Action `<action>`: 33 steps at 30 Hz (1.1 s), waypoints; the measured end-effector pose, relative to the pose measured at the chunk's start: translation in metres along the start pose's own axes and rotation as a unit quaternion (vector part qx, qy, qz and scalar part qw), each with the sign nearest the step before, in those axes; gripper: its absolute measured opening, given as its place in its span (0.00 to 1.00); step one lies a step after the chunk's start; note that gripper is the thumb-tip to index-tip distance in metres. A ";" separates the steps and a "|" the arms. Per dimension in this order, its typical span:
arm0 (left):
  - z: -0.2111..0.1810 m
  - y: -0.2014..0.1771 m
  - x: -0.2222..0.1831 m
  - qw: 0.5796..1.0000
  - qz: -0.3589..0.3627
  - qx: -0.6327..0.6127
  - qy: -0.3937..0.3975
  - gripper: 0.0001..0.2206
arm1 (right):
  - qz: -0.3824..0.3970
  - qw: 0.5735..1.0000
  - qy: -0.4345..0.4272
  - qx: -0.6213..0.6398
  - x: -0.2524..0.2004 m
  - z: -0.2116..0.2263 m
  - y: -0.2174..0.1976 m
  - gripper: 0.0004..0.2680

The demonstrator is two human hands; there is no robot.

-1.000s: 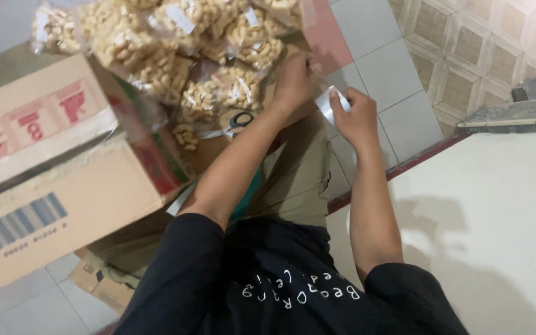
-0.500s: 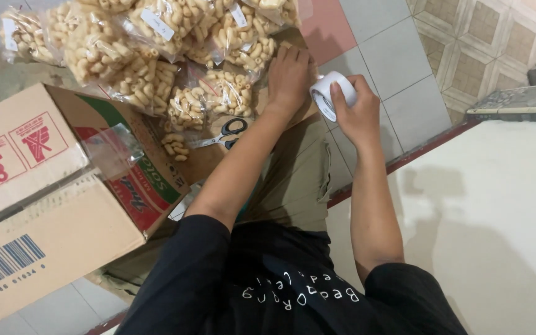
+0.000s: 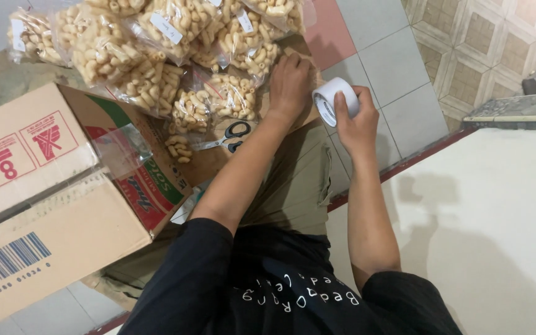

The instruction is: Packing plastic bags of snacks into a cardboard box, folding the flaps, and sealing it with adhesive tape and scissors.

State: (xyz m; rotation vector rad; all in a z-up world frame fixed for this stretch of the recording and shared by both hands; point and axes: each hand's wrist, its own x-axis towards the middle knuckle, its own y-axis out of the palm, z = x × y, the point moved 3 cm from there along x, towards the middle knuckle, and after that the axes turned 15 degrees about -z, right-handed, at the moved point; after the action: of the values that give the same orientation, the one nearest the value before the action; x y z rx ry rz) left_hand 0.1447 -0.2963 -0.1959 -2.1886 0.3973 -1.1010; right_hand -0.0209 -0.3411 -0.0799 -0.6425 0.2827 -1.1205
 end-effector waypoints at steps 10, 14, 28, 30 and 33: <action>-0.003 -0.021 -0.019 0.997 -0.014 0.021 0.071 0.13 | -0.022 0.999 -0.027 0.031 -0.004 0.009 0.001 0.18; -0.016 -0.047 -0.016 0.995 0.067 0.044 0.052 0.19 | -0.027 1.000 -0.009 0.014 -0.008 0.018 0.002 0.20; -0.062 -0.239 -0.049 0.970 0.115 -0.188 -0.103 0.18 | -0.013 0.996 -0.068 -0.050 -0.002 0.009 -0.002 0.17; -0.062 -0.278 -0.069 0.946 0.144 -0.265 -0.122 0.18 | -0.026 0.995 -0.074 -0.059 0.003 -0.007 0.002 0.17; -0.067 -0.362 -0.075 0.926 0.062 -0.343 -0.147 0.12 | -0.026 0.995 -0.058 -0.079 0.007 -0.018 0.003 0.17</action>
State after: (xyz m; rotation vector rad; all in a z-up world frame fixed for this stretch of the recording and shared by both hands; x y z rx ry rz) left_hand 0.0393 -0.0155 0.0298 -2.8280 0.8725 -0.5862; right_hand -0.0247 -0.3526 -0.0954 -0.8574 0.2570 -1.1129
